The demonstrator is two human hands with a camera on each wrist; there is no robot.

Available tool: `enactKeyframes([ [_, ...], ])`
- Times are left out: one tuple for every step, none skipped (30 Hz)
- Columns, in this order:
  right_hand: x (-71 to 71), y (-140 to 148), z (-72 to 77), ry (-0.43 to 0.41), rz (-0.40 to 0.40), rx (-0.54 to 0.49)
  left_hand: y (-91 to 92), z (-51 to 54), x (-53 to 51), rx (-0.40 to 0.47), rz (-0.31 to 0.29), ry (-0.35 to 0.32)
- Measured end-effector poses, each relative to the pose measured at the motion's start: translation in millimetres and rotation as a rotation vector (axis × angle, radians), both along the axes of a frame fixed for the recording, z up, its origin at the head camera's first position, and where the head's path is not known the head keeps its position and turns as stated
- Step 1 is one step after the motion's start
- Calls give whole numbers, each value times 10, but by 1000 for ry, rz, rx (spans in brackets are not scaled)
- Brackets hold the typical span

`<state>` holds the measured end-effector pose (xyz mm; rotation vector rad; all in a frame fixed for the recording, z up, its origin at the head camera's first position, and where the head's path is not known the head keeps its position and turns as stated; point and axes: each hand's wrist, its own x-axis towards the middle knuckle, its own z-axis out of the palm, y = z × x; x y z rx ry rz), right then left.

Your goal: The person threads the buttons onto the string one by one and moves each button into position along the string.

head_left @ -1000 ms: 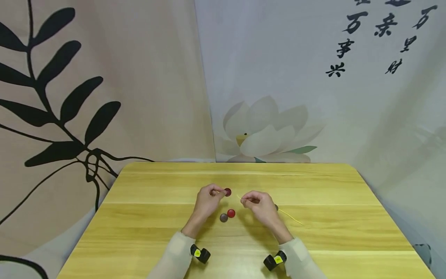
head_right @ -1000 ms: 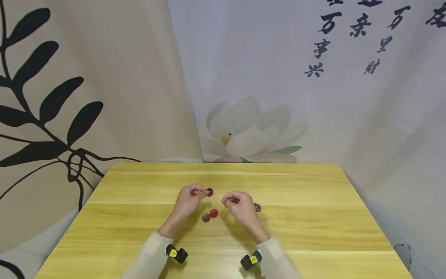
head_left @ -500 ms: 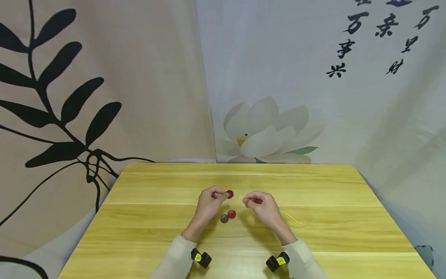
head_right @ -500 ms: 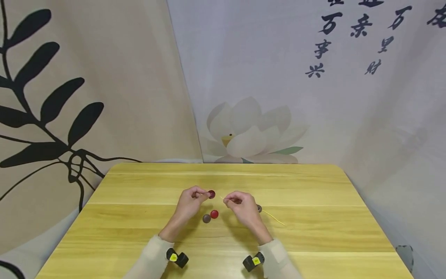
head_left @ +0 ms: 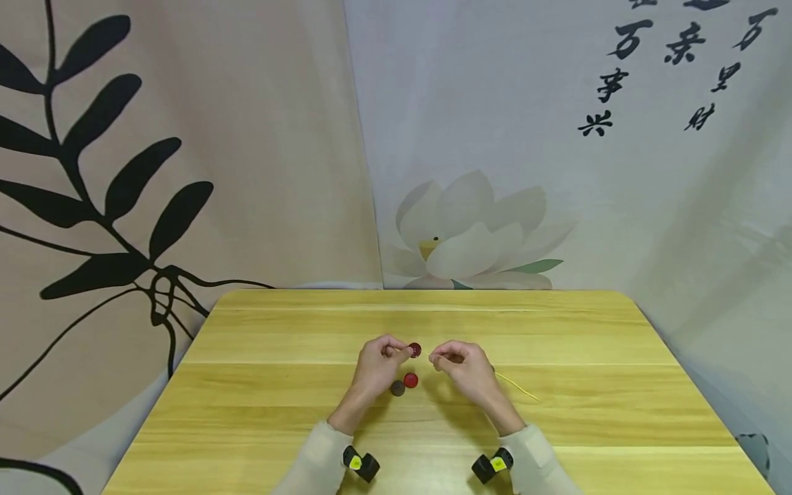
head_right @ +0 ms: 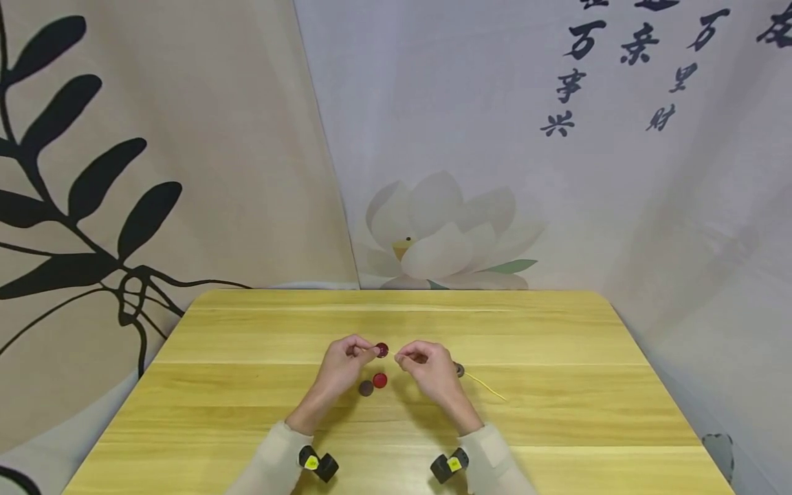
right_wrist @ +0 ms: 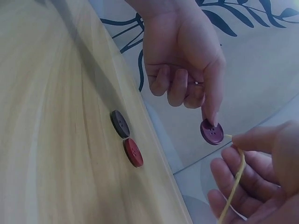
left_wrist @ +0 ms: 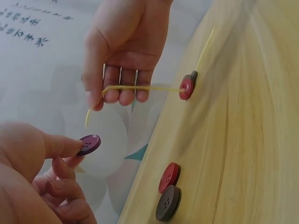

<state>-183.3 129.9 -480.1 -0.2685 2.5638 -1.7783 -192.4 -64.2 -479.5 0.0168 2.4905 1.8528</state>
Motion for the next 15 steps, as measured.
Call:
enactKeyframes([
  [2, -8, 0, -2, -5, 3, 4, -4, 1, 5, -2, -3],
  [7, -18, 5, -3, -11, 9, 8, -9, 2, 11, -3, -7],
  [15, -30, 17, -4, -17, 15, 11, -11, 4, 17, -1, -15],
  [28, -43, 38, -3, -24, 23, 14, -15, 4, 22, -3, -16],
  [45, -57, 72, -4, -29, 28, 18, -19, 4, 26, -3, -19],
  [65, -70, 114, -3, -33, 32, 21, -21, 5, 32, -6, -19],
  [90, -82, 168, -2, -34, 35, 25, -24, 4, 37, -7, -20],
  [117, -92, 225, -3, -34, 39, 26, -28, 4, 37, -8, -14],
  [143, -102, 281, -6, -32, 43, 28, -29, 5, 40, -10, -10],
  [165, -107, 329, -8, -28, 45, 30, -30, 6, 42, -11, -7],
  [178, -110, 361, -9, -24, 44, 32, -32, 6, 43, -12, -4],
  [184, -112, 372, -8, -21, 44, 33, -34, 7, 45, -13, -1],
  [181, -113, 366, -9, -21, 45, 34, -36, 7, 47, -13, 1],
  [170, -112, 338, -11, -23, 45, 34, -37, 9, 49, -16, 5],
  [152, -109, 297, -10, -24, 45, 36, -36, 10, 54, -16, 0],
])
